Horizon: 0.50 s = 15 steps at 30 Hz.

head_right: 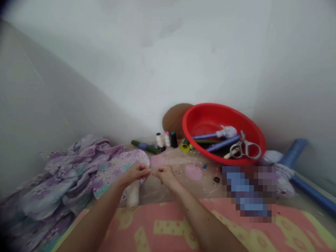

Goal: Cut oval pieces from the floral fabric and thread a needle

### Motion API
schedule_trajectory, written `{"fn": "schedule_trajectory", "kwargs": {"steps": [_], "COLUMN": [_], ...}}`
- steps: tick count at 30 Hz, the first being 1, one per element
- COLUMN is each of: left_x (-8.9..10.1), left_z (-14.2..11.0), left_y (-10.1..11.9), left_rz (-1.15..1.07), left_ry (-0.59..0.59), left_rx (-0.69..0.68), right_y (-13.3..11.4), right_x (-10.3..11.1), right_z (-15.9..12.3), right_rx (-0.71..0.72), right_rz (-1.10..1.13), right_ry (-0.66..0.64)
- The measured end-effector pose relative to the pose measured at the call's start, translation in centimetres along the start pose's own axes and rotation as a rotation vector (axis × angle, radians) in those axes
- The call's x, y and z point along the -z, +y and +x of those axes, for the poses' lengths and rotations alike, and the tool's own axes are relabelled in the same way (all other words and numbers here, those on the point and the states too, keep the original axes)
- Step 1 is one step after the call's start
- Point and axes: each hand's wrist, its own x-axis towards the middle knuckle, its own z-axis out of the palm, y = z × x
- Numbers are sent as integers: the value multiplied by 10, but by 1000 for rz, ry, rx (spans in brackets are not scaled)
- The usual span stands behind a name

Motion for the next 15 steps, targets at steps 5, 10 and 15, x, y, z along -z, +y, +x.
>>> {"fn": "schedule_trajectory", "kwargs": {"steps": [5, 10, 15], "left_x": [-5, -10, -18], "left_z": [-10, -24, -46], "left_y": [-9, -9, -2], "left_rz": [149, 344, 924], "left_ry": [83, 236, 473], "left_rx": [-31, -111, 36], "right_y": [1, -3, -10], "right_x": [1, -1, 1], "right_z": [1, -4, -7], "right_rx": [29, 45, 38], "right_rz": [-1, -14, -29], "right_ry": [50, 68, 104]}}
